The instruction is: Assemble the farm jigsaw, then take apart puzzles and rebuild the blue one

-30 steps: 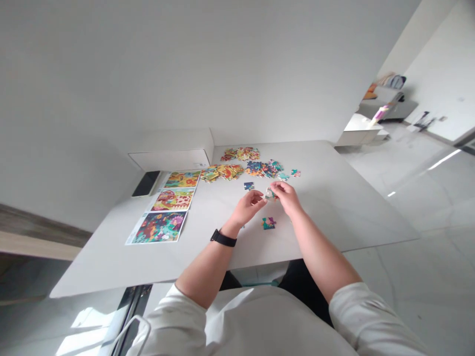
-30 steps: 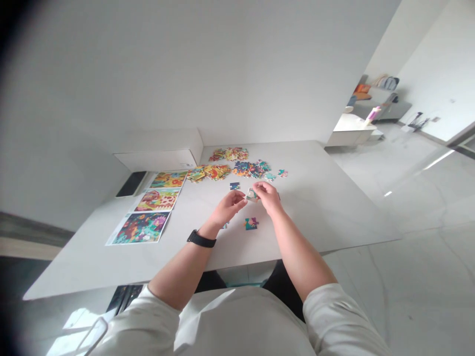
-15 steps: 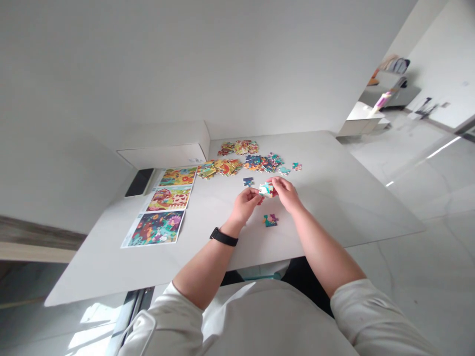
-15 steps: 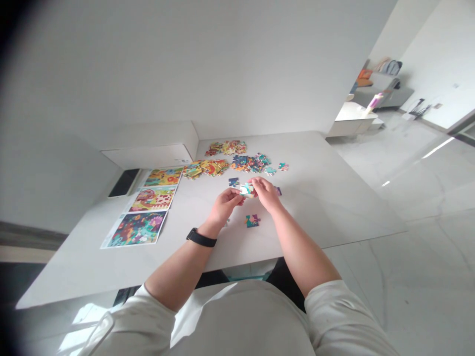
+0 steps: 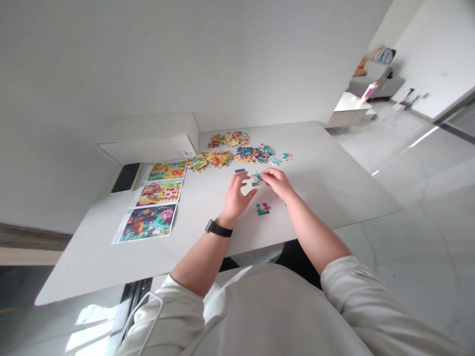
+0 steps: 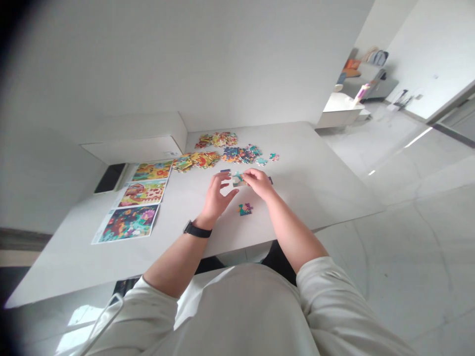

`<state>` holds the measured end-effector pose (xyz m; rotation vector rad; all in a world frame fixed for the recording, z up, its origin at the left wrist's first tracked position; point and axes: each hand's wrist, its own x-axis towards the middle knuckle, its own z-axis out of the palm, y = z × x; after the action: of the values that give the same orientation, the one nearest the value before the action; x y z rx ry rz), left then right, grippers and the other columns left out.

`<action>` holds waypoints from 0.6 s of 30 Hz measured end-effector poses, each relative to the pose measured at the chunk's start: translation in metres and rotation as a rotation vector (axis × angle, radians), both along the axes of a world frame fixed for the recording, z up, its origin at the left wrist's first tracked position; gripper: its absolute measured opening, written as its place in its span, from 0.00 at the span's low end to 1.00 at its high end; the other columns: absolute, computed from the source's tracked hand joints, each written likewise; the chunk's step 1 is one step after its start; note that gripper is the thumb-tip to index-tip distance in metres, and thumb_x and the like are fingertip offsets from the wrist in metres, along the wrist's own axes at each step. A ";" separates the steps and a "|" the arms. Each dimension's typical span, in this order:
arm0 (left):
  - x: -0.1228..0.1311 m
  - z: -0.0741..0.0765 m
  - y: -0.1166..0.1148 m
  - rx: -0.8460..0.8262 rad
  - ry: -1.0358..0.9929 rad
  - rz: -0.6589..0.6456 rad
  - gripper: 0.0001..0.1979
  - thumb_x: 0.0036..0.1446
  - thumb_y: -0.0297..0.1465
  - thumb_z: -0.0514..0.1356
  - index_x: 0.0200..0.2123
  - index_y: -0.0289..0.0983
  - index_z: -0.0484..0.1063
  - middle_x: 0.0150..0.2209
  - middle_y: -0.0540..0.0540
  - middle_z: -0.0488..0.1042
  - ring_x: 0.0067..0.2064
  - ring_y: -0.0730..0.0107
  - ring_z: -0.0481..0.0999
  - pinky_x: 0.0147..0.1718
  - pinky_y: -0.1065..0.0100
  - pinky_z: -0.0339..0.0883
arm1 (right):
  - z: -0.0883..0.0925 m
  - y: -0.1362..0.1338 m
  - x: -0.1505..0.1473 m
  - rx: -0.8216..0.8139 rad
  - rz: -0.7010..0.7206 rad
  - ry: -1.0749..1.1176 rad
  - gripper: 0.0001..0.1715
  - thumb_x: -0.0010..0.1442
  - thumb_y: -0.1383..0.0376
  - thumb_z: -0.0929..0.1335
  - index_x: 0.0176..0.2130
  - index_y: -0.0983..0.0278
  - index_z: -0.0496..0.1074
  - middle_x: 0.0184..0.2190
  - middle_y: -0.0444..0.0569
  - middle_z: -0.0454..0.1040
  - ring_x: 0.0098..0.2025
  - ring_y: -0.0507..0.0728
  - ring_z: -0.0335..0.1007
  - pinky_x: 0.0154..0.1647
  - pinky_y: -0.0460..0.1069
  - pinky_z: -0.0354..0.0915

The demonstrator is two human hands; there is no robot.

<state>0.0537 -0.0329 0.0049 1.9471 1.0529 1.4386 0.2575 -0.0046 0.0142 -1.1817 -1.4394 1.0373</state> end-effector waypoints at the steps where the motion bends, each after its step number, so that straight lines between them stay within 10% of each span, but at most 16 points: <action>1: 0.000 0.002 -0.001 0.064 0.046 -0.016 0.18 0.61 0.33 0.73 0.52 0.42 0.74 0.62 0.38 0.74 0.63 0.55 0.76 0.55 0.55 0.78 | 0.002 0.000 0.001 -0.009 0.028 -0.011 0.27 0.58 0.39 0.74 0.34 0.59 0.76 0.24 0.41 0.72 0.28 0.54 0.67 0.32 0.49 0.63; 9: 0.000 0.008 -0.008 0.209 0.157 -0.089 0.10 0.66 0.30 0.70 0.48 0.41 0.76 0.54 0.41 0.80 0.57 0.58 0.81 0.59 0.53 0.75 | 0.017 -0.019 0.029 -0.017 0.085 -0.133 0.26 0.64 0.42 0.72 0.42 0.60 0.81 0.32 0.46 0.81 0.32 0.55 0.73 0.35 0.49 0.68; 18: 0.021 -0.002 -0.020 0.118 0.356 -0.265 0.10 0.63 0.32 0.72 0.47 0.42 0.80 0.54 0.42 0.82 0.57 0.56 0.80 0.60 0.53 0.72 | -0.006 -0.092 0.121 0.282 -0.033 -0.663 0.11 0.65 0.59 0.74 0.47 0.56 0.84 0.52 0.52 0.85 0.56 0.65 0.80 0.62 0.62 0.71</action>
<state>0.0743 -0.0532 0.0026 2.3865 0.8247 1.0556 0.3787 -0.0962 0.0087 -1.3955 -1.9851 0.3954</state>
